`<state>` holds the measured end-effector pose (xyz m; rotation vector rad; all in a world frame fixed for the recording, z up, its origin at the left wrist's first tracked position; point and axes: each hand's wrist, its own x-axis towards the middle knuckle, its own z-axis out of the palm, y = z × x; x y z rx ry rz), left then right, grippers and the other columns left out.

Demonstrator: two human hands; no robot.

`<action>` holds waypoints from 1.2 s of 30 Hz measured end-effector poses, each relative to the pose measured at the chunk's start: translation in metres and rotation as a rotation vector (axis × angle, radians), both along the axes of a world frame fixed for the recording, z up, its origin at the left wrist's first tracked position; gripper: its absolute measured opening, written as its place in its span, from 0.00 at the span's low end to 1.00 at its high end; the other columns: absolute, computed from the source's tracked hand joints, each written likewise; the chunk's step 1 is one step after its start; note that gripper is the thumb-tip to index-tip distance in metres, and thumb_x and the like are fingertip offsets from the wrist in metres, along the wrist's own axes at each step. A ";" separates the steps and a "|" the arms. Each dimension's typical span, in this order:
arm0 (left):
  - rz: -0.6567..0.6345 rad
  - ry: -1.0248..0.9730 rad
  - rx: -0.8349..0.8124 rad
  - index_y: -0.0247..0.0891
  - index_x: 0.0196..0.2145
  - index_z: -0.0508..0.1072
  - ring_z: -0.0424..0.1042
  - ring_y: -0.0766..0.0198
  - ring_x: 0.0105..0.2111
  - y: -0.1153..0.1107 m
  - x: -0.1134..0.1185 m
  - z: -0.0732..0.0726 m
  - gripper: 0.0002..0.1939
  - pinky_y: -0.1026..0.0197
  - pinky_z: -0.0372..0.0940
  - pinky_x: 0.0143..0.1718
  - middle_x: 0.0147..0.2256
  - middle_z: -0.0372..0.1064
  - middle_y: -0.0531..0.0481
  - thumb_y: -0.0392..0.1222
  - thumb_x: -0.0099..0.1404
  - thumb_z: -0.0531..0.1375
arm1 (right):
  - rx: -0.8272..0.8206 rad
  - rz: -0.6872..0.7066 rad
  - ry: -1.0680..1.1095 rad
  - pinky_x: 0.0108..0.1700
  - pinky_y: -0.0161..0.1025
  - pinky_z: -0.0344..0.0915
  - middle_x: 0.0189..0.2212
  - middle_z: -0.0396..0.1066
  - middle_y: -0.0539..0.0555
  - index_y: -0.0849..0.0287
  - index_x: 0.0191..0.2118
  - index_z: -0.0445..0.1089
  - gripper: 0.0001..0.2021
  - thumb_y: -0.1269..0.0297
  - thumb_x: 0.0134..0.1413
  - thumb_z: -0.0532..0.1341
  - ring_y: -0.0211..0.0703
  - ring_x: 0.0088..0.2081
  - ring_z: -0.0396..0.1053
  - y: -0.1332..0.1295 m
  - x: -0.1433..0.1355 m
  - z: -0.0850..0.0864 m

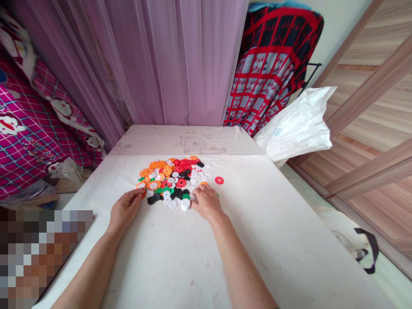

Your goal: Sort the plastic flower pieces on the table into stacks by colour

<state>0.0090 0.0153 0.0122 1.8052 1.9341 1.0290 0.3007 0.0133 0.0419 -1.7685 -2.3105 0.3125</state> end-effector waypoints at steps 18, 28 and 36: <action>0.003 -0.010 -0.011 0.44 0.39 0.77 0.75 0.58 0.40 -0.001 0.001 0.002 0.17 0.58 0.68 0.43 0.40 0.78 0.51 0.47 0.61 0.51 | 0.037 0.053 0.261 0.47 0.39 0.62 0.39 0.74 0.52 0.54 0.34 0.74 0.05 0.65 0.48 0.66 0.43 0.44 0.69 -0.010 -0.005 0.027; -0.007 -0.003 0.007 0.43 0.40 0.77 0.75 0.57 0.40 0.001 -0.001 -0.004 0.17 0.56 0.68 0.44 0.40 0.78 0.49 0.48 0.62 0.51 | 0.020 0.083 0.238 0.50 0.39 0.62 0.42 0.74 0.53 0.55 0.41 0.75 0.09 0.68 0.53 0.62 0.44 0.46 0.68 -0.009 -0.002 0.026; 0.005 -0.013 0.005 0.43 0.39 0.78 0.75 0.58 0.39 0.000 0.000 -0.002 0.17 0.58 0.68 0.43 0.40 0.78 0.50 0.48 0.61 0.51 | 0.018 0.076 0.003 0.54 0.45 0.58 0.55 0.66 0.52 0.44 0.48 0.76 0.23 0.78 0.55 0.54 0.48 0.55 0.59 -0.002 0.003 0.005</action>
